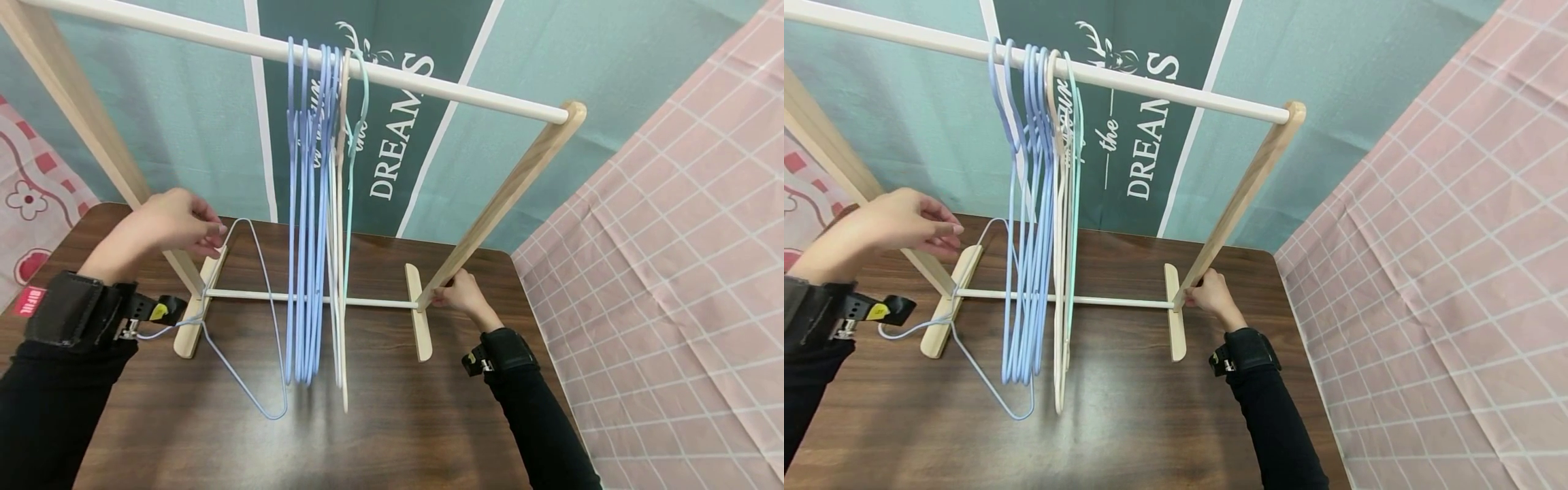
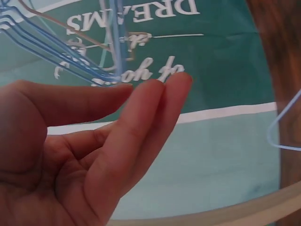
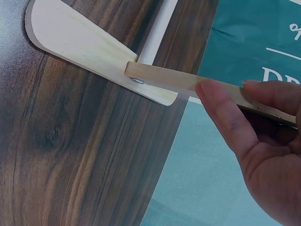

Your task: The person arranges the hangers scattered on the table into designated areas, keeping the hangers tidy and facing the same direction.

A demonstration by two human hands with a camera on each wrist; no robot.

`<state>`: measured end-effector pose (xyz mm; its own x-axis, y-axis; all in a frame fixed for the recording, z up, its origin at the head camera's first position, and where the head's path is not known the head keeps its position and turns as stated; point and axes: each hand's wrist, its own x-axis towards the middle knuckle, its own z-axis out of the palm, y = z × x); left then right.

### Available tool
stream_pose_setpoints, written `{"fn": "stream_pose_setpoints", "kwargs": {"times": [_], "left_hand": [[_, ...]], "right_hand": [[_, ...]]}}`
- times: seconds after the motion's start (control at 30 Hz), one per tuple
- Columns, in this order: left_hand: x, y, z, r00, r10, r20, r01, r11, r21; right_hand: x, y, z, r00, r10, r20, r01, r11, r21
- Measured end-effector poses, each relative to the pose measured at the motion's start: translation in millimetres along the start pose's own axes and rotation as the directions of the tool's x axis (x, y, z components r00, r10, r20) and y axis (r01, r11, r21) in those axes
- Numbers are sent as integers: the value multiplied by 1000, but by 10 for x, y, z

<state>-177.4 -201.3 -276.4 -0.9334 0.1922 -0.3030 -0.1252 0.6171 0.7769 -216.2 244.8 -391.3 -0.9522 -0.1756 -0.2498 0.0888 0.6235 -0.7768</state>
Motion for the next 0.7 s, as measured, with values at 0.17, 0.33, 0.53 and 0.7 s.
{"fn": "stream_pose_setpoints", "kwargs": {"times": [0.17, 0.33, 0.53, 0.7], "left_hand": [[50, -171, 89, 998, -19, 56, 22, 998, -57], [78, -349, 202, 996, -38, 81, 42, 998, -47], [88, -591, 328, 993, -54, 102, 60, 996, -59], [89, -798, 457, 991, -73, 109, 83, 993, -83]], "right_hand": [[3, 3, 5, 1000, 1, -6, -1, 1000, 8], [9, 6, 13, 1000, 5, -15, -4, 1000, 21], [12, 4, 8, 1000, 5, -15, -5, 1000, 18], [9, -4, 7, 1000, 5, -14, -5, 1000, 11]]}}
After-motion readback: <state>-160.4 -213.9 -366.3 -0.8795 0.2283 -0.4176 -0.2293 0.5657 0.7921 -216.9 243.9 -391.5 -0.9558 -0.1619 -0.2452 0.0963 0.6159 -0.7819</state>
